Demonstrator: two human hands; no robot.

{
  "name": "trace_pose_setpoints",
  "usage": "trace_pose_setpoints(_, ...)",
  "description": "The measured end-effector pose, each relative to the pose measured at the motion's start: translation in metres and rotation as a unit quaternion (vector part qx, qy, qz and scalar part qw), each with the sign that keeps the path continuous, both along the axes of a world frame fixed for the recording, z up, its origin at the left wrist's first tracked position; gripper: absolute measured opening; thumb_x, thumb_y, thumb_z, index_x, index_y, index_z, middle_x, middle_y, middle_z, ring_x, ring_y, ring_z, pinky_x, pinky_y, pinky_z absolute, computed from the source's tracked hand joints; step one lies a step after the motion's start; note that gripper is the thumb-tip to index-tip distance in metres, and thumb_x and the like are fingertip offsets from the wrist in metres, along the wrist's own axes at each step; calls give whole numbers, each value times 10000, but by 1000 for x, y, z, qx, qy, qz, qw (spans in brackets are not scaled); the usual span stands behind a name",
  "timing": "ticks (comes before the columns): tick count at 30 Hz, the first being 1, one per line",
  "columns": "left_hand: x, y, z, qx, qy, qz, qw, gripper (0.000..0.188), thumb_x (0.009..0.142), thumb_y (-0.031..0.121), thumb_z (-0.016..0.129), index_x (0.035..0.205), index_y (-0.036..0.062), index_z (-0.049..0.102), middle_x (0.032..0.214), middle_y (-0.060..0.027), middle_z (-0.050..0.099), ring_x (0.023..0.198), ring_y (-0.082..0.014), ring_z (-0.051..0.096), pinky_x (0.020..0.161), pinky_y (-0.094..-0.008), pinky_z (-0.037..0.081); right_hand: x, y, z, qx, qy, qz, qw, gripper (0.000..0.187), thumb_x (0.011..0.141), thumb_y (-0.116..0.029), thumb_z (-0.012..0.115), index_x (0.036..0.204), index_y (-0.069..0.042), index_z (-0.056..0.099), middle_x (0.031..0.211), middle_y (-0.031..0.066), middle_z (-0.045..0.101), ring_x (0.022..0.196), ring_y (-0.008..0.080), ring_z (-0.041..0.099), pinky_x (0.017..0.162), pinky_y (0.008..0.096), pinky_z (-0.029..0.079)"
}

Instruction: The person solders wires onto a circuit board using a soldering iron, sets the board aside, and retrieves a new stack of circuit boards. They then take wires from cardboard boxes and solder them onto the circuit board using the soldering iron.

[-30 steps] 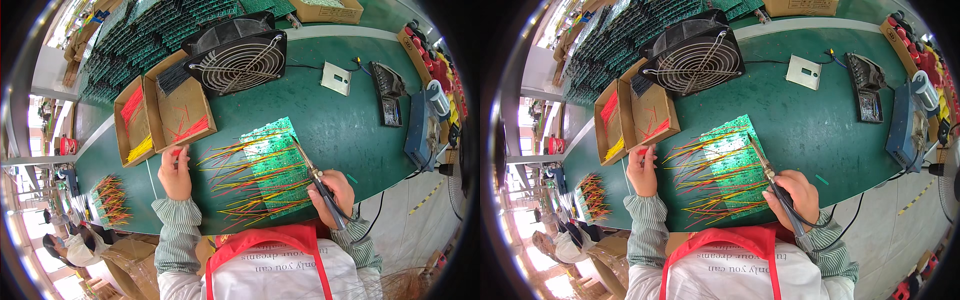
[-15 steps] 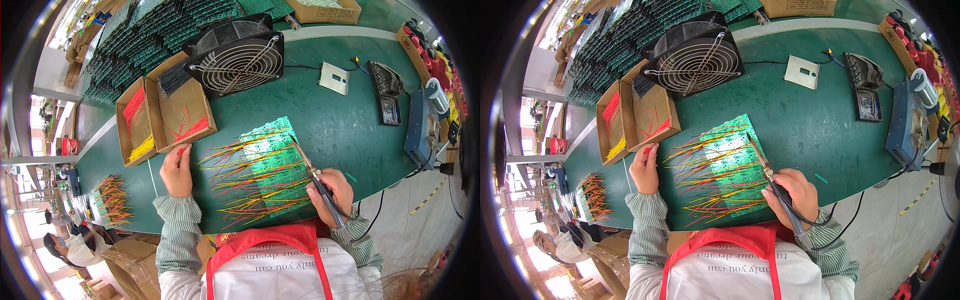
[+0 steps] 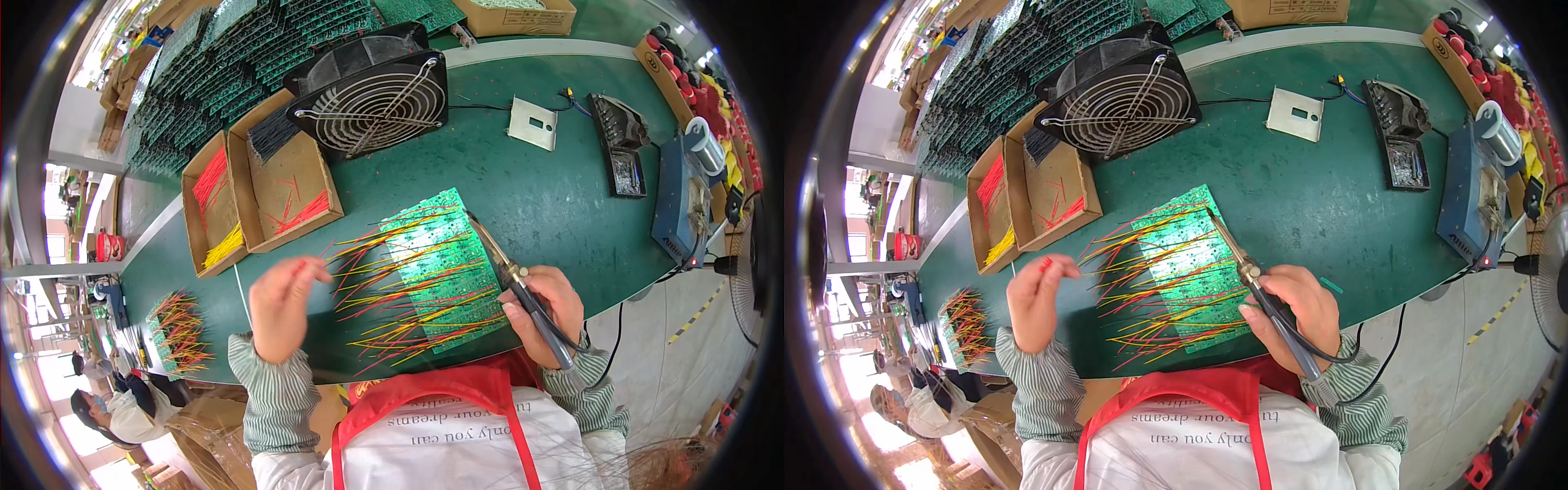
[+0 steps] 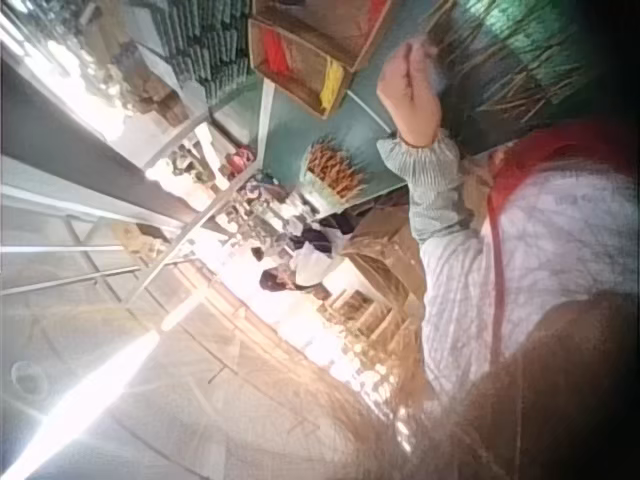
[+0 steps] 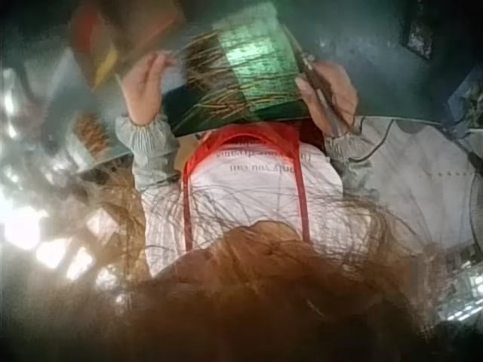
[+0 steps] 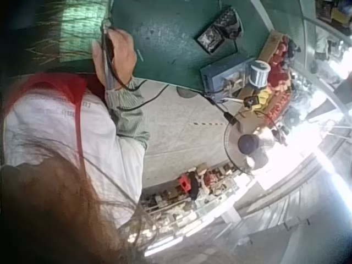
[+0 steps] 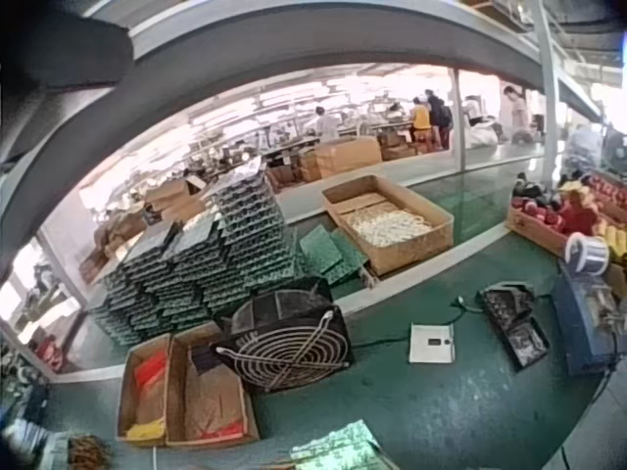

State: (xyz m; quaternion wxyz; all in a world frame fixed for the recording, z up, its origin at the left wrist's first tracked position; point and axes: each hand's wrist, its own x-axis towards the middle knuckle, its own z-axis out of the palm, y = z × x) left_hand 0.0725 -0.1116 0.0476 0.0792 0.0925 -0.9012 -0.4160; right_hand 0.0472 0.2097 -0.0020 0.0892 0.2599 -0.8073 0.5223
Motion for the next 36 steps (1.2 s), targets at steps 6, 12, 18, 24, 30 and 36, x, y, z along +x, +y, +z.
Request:
trace_pose_setpoints(6,-3,74,4,-7,-8,-354,935,134,868,96,589,971,26,641,771,-104,657,692,-276,627,638,-354,507,-15,-17,12,-93,-55,8,994,325,779,-83,721,1049,-26,548,881,113,621,763,205,627,621,292,504)
trace_pose_setpoints(12,-3,120,-6,-47,-41,-474,878,173,790,92,543,930,24,618,778,-141,625,734,-303,626,640,-405,501,-23,-38,19,-119,-90,34,988,307,776,-135,731,1008,-17,568,872,126,609,734,248,614,626,324,498)
trace_pose_setpoints(18,-3,116,-19,40,5,-458,888,158,803,84,506,926,38,594,778,-165,612,710,-339,615,630,-424,496,-23,-46,14,-71,-21,45,996,307,758,-153,746,971,-21,570,857,151,615,695,290,626,599,345,505)
trace_pose_setpoints(24,-39,63,0,92,-176,-171,965,134,867,146,610,963,54,597,737,-142,641,656,-299,630,607,-358,498,-31,-24,16,-46,8,21,999,317,761,-135,750,982,-11,560,851,147,619,681,257,622,586,324,501)
trace_pose_setpoints(30,-61,38,-19,-146,1,-236,961,86,825,68,645,865,-6,630,752,-102,617,648,-189,598,602,-297,469,-34,-13,26,-47,-100,12,994,277,790,-141,735,972,6,587,840,110,633,688,178,627,618,281,511)
trace_pose_setpoints(36,-60,30,-33,-96,-102,-221,965,122,805,106,676,863,1,649,766,-106,600,664,-215,578,615,-310,458,-41,-15,33,-38,-140,27,989,223,761,-93,724,926,-14,596,721,58,639,603,116,617,559,235,483)
